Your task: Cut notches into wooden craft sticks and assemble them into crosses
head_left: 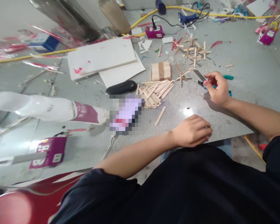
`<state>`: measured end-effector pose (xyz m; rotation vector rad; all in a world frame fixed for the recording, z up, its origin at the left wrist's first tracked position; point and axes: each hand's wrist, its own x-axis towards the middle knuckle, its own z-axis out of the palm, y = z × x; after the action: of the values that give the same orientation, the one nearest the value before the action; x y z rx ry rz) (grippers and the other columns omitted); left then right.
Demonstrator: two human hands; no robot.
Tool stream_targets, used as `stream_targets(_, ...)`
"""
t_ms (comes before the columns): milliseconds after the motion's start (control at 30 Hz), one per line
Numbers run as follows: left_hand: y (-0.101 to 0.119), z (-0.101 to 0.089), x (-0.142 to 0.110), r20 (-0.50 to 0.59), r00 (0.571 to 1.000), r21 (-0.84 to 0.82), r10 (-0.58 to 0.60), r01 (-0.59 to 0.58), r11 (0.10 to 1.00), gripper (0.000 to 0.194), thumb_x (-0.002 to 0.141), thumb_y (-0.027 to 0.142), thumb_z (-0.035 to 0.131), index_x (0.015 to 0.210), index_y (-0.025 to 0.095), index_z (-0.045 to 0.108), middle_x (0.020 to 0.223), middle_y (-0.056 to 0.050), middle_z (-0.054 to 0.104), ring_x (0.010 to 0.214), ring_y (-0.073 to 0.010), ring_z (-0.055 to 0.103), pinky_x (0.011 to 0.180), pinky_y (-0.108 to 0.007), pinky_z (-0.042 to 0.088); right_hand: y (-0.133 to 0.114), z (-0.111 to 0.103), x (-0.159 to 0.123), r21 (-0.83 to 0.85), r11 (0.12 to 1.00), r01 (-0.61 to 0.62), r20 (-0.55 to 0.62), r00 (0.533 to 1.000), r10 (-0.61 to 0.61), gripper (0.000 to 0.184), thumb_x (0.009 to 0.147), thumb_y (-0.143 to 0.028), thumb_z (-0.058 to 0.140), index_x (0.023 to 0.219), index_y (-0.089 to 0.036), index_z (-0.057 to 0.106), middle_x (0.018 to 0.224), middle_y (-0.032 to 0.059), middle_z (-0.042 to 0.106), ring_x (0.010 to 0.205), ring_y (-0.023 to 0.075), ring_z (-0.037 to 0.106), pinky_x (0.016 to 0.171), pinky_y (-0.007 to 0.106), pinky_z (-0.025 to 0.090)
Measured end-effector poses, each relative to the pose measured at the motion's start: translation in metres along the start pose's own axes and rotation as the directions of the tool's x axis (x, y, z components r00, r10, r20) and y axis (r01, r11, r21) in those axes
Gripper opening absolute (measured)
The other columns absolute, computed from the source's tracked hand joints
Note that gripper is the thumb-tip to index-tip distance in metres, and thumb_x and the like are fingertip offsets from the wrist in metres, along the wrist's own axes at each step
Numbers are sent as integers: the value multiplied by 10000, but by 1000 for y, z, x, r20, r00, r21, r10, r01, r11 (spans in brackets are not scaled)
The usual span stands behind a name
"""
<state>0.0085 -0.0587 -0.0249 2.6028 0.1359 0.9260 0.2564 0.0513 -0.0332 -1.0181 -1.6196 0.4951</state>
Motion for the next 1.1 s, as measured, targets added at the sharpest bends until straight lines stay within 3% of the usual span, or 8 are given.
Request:
stream_targets(67,-6,-3,-3,-147,922,-135,-357,339,931,179,1179,353,719,1272,228,806,1145,-129,917,1008,-267,882,914,-430,704,-8,2,-1,108,991,-75,-9,997,76,336,1074,-607,827,1218,-325,714,971,8,654,866,222,645,826,436,576)
stream_targets(133,-12,-4,-4,-218,721,-349,-658,572,742,188,1162,370,746,1272,228,801,1162,-121,917,997,-238,881,929,-411,711,-21,6,-6,240,948,-211,70,977,200,417,1027,-658,885,1177,-316,700,945,-2,641,829,205,619,786,410,558)
stream_targets(200,-18,-3,-3,-209,553,-547,-807,618,565,249,1119,384,798,1306,220,794,1269,-133,919,1049,-232,894,994,-422,721,-36,13,-15,350,853,-388,237,917,320,480,985,-692,926,1132,-301,689,906,-13,630,765,181,571,701,369,501)
stream_targets(333,-27,-3,2,-159,453,-692,-877,583,426,289,1022,433,901,1159,205,789,1116,-107,920,958,-217,879,903,-383,709,-62,28,-35,384,800,-461,373,870,322,529,991,-737,910,1093,-279,667,882,-21,637,709,158,545,658,346,512)
stream_targets(433,-28,-6,5,-172,443,-685,-880,588,430,283,1015,461,889,1003,209,761,906,-56,868,782,-170,801,765,-335,643,-70,34,-41,401,780,-480,404,857,320,576,977,-769,913,1115,-287,630,894,-33,621,728,157,557,667,334,537)
stream_targets(767,-20,-11,10,-228,485,-523,-844,670,526,207,1025,351,789,883,233,694,725,4,760,640,-128,633,638,-300,497,-61,33,-41,359,817,-452,411,862,296,456,995,-666,880,1035,-286,631,901,-21,651,775,177,573,700,343,519)
stream_targets(1000,-23,-30,3,-300,576,-249,-761,723,645,243,1078,404,741,908,235,704,719,19,724,654,-134,602,661,-303,471,-56,18,-30,274,887,-372,369,892,260,443,959,-656,916,944,-269,703,877,-3,697,792,190,584,750,378,505)
stream_targets(1100,-33,-44,-1,-276,663,-107,-696,699,707,197,1054,367,707,912,233,733,764,-3,746,671,-143,610,679,-315,463,-50,9,-19,191,946,-264,372,911,179,321,984,-537,867,938,-273,688,850,0,692,784,197,580,743,384,494)
